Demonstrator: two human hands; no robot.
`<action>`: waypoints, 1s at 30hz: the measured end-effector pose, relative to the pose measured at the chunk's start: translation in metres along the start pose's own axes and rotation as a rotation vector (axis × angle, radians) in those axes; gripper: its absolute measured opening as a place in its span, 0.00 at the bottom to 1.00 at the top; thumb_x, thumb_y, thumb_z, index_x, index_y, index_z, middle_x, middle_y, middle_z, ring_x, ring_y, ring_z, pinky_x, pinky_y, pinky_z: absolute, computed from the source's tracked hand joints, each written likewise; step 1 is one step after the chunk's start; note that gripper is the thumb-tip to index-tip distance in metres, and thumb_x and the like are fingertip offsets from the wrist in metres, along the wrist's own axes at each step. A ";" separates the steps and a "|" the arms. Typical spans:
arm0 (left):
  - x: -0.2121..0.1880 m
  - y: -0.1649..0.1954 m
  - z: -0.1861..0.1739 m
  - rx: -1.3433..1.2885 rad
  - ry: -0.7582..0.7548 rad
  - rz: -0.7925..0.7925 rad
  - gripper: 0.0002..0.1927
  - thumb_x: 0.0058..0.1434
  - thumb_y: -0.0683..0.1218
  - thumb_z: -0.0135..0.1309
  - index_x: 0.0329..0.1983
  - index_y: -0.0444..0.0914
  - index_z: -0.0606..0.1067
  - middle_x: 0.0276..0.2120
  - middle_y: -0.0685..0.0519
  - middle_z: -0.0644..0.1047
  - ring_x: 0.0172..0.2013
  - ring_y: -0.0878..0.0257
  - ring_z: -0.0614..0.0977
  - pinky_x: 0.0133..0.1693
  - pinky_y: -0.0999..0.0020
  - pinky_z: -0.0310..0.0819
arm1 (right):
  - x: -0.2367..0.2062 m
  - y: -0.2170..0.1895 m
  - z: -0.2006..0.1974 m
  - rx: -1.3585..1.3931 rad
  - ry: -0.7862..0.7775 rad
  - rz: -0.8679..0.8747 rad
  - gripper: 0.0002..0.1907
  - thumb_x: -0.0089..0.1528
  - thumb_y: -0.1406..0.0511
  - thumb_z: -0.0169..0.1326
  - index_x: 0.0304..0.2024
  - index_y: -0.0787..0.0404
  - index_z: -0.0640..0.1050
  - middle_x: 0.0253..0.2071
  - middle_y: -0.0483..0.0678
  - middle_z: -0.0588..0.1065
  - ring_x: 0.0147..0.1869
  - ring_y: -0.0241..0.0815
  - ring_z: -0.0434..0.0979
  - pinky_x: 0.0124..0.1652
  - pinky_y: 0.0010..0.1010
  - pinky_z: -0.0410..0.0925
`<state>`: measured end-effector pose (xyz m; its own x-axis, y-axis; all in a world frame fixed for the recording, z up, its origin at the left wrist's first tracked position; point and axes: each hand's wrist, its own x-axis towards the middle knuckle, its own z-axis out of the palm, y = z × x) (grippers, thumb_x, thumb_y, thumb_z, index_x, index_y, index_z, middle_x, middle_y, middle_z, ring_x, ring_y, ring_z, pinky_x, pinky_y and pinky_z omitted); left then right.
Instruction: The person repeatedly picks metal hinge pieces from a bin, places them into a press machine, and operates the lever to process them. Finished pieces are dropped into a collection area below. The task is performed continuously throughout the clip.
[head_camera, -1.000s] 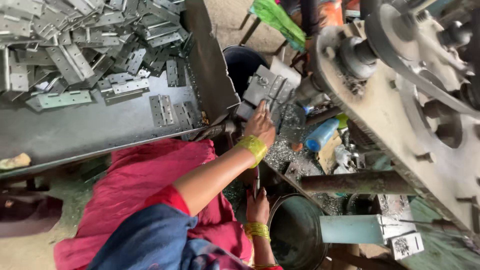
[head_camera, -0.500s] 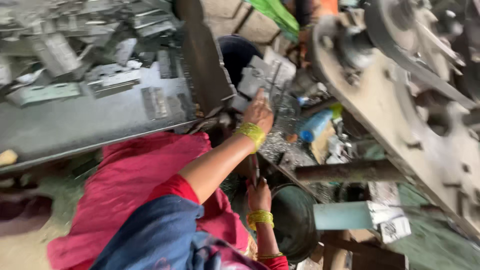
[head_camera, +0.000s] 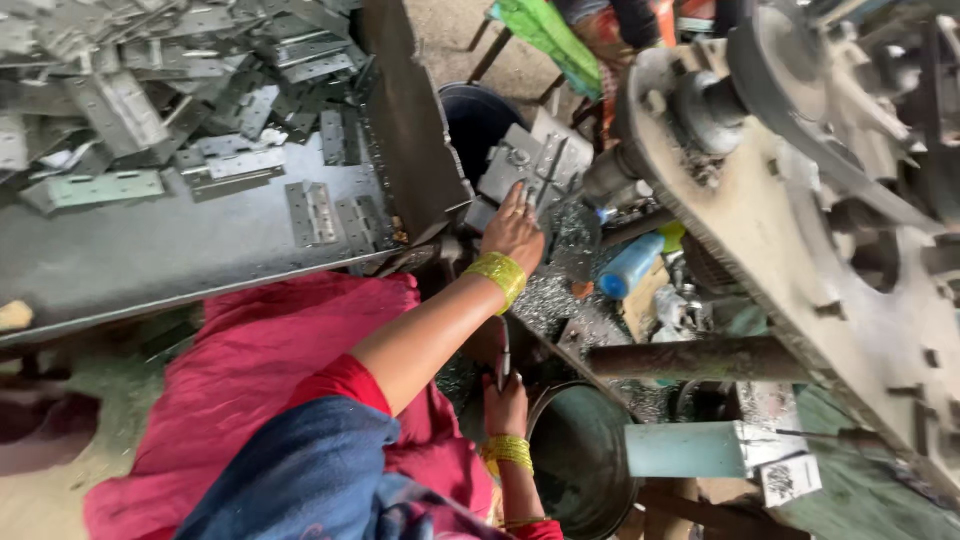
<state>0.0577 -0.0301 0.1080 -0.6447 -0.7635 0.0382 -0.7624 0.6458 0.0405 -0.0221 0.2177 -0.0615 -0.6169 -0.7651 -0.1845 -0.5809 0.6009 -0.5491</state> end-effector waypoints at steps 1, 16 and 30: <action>0.005 0.000 -0.002 0.024 0.013 0.000 0.18 0.65 0.46 0.43 0.52 0.37 0.79 0.71 0.42 0.59 0.73 0.46 0.55 0.69 0.46 0.23 | 0.009 0.001 -0.011 0.014 -0.025 -0.025 0.23 0.58 0.56 0.60 0.45 0.68 0.76 0.35 0.66 0.79 0.41 0.66 0.81 0.40 0.49 0.71; 0.017 -0.005 -0.018 0.006 -0.222 0.014 0.18 0.69 0.42 0.43 0.57 0.43 0.79 0.77 0.46 0.51 0.77 0.45 0.45 0.72 0.48 0.23 | 0.006 -0.009 -0.023 -0.097 -0.034 0.041 0.22 0.59 0.54 0.55 0.44 0.67 0.74 0.39 0.68 0.78 0.47 0.70 0.78 0.45 0.52 0.70; 0.008 -0.012 -0.017 -0.052 -0.124 0.004 0.20 0.70 0.42 0.42 0.63 0.36 0.73 0.76 0.44 0.52 0.77 0.45 0.47 0.72 0.47 0.24 | 0.001 -0.015 -0.017 -0.106 -0.045 0.058 0.25 0.60 0.49 0.55 0.44 0.64 0.76 0.39 0.67 0.79 0.48 0.69 0.79 0.45 0.52 0.70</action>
<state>0.0631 -0.0439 0.1250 -0.6522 -0.7533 -0.0854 -0.7579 0.6458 0.0921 -0.0228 0.2114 -0.0395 -0.6281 -0.7363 -0.2516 -0.5990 0.6640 -0.4476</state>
